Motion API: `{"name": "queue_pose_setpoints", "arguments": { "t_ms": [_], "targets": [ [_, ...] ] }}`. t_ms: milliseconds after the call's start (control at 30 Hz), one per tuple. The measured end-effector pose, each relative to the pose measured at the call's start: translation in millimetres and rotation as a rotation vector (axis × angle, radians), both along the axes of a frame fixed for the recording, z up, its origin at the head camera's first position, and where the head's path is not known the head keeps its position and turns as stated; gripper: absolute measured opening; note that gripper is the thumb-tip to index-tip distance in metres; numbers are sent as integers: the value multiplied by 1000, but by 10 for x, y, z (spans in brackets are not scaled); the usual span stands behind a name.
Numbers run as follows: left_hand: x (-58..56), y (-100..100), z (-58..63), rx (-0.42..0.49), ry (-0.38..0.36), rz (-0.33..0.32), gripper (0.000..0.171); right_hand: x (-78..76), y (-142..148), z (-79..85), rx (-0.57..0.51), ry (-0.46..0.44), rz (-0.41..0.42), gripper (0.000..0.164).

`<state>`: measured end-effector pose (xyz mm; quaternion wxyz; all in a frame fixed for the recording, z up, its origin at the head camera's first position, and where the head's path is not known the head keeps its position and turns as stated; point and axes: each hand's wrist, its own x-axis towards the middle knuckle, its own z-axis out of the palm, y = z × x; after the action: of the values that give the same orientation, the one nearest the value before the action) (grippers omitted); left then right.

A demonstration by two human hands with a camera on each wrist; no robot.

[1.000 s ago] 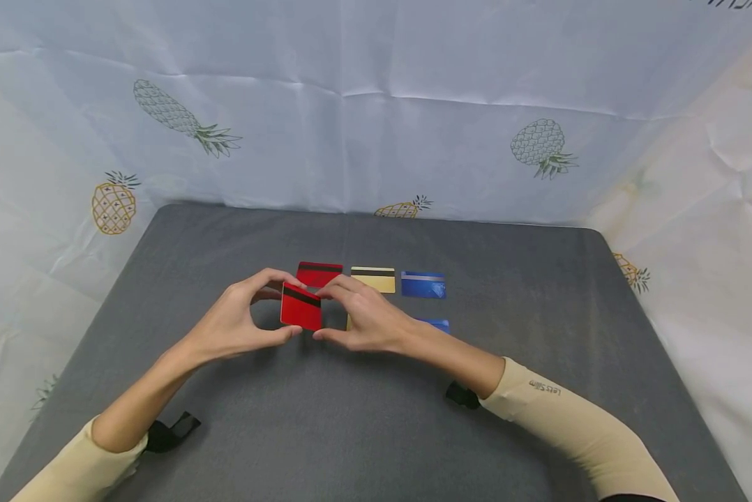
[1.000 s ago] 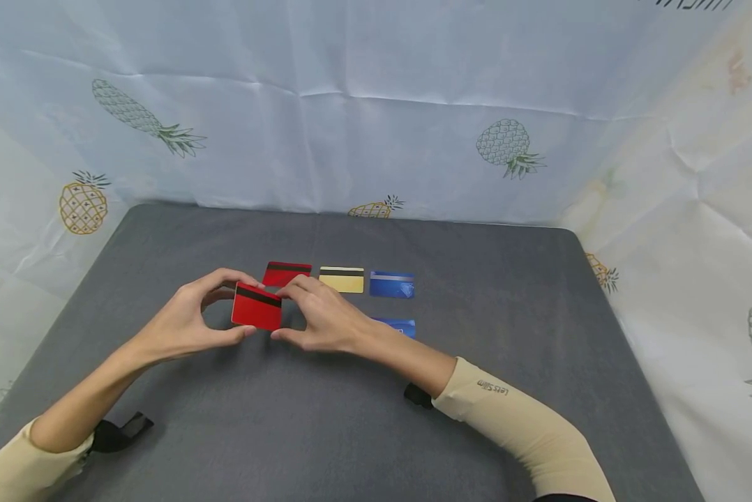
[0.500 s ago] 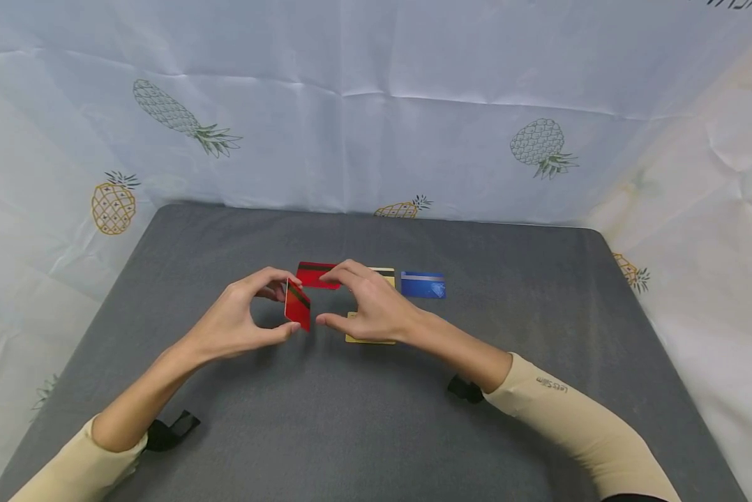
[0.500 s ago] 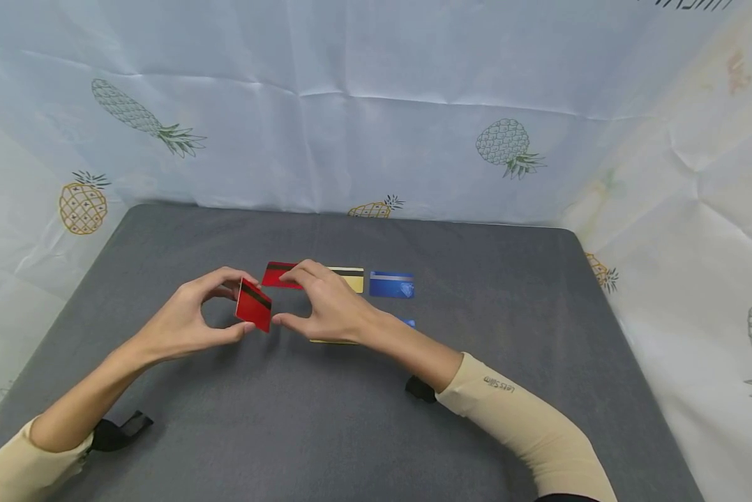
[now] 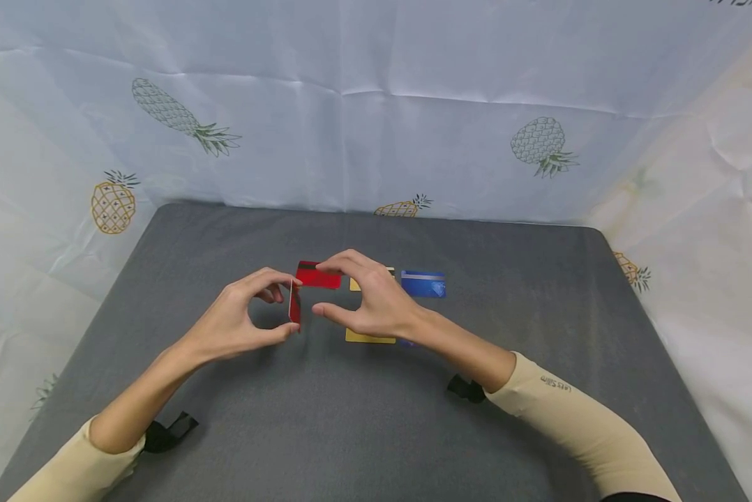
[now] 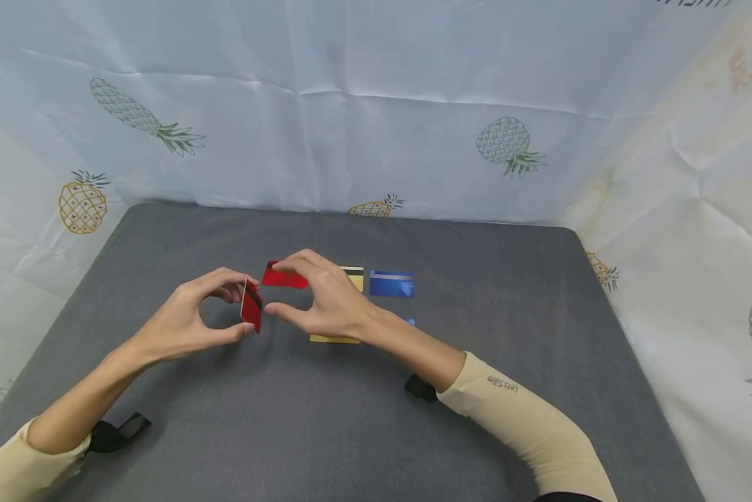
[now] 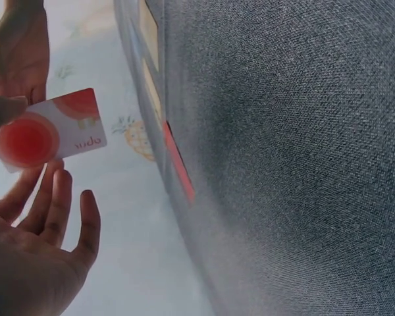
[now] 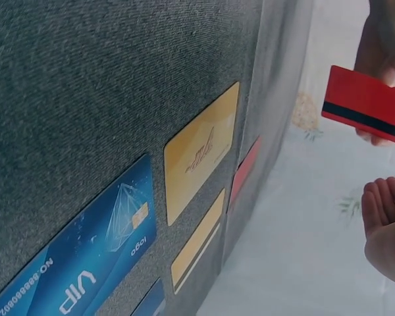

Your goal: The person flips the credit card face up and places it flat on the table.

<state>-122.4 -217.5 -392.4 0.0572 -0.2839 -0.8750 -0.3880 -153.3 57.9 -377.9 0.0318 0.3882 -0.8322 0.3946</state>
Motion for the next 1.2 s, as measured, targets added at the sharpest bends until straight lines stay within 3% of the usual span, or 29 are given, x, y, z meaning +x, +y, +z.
{"name": "queue_pose_setpoints", "arguments": {
  "t_ms": [700, 1200],
  "targets": [
    [3, 7, -42, 26, 40, -38, 55, 29, -139, -16, -45, -43, 50, 55],
    [5, 3, -31, 25, 46, -58, 55, 37, -162, -37, -64, -4, 74, 50]
  ]
}}
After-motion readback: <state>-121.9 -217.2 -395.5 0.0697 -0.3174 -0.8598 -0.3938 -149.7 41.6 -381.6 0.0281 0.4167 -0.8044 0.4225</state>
